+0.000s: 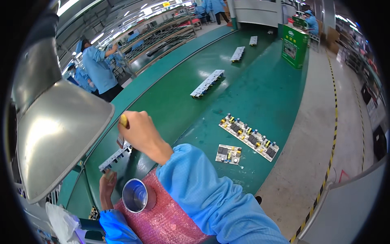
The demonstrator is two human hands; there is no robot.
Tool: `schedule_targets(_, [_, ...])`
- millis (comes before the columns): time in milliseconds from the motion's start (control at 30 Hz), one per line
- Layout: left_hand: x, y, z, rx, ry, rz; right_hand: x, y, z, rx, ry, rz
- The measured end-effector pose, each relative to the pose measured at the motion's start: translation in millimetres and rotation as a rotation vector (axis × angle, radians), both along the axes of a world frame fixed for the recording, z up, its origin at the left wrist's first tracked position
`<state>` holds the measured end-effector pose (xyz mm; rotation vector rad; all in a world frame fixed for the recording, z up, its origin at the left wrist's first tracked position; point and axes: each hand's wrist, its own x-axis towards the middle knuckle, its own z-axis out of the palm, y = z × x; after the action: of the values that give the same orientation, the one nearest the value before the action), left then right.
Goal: The person dips a brush into a bowl of liquid, applies the liquid to circuit boards picked up from a conveyor belt, and places the boards back onto the conveyor belt.
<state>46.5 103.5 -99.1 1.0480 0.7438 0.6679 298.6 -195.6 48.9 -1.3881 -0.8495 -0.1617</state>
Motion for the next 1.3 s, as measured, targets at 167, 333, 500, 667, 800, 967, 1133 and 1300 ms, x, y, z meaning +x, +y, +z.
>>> schedule_targets(167, [36,35,-13,0.36,0.465,-0.19,2,-7,5,0.011,0.011,0.052])
schedule_targets(333, [107,27,2,0.638,0.632,0.084,1,-12,7,0.007,0.002,0.063])
schedule_targets(500, [93,27,24,1.169,0.983,0.076,-3,-16,10,0.005,-0.005,0.112])
schedule_targets(667, [60,-34,88,1.078,0.872,-0.298,4,-20,4,-0.026,-0.023,0.122])
schedule_targets(800, [35,-149,135,0.964,0.812,-0.548,7,-12,-9,-0.071,-0.072,0.13])
schedule_targets(967, [35,-344,196,1.038,0.668,-0.855,6,-1,-24,-0.144,-0.06,0.178])
schedule_targets(1133, [98,-418,202,1.241,0.188,-0.98,-8,0,-5,-0.154,-0.056,0.254])
schedule_targets(1300, [210,-481,139,1.647,0.043,-0.996,4,-15,-9,-0.174,-0.058,0.294])
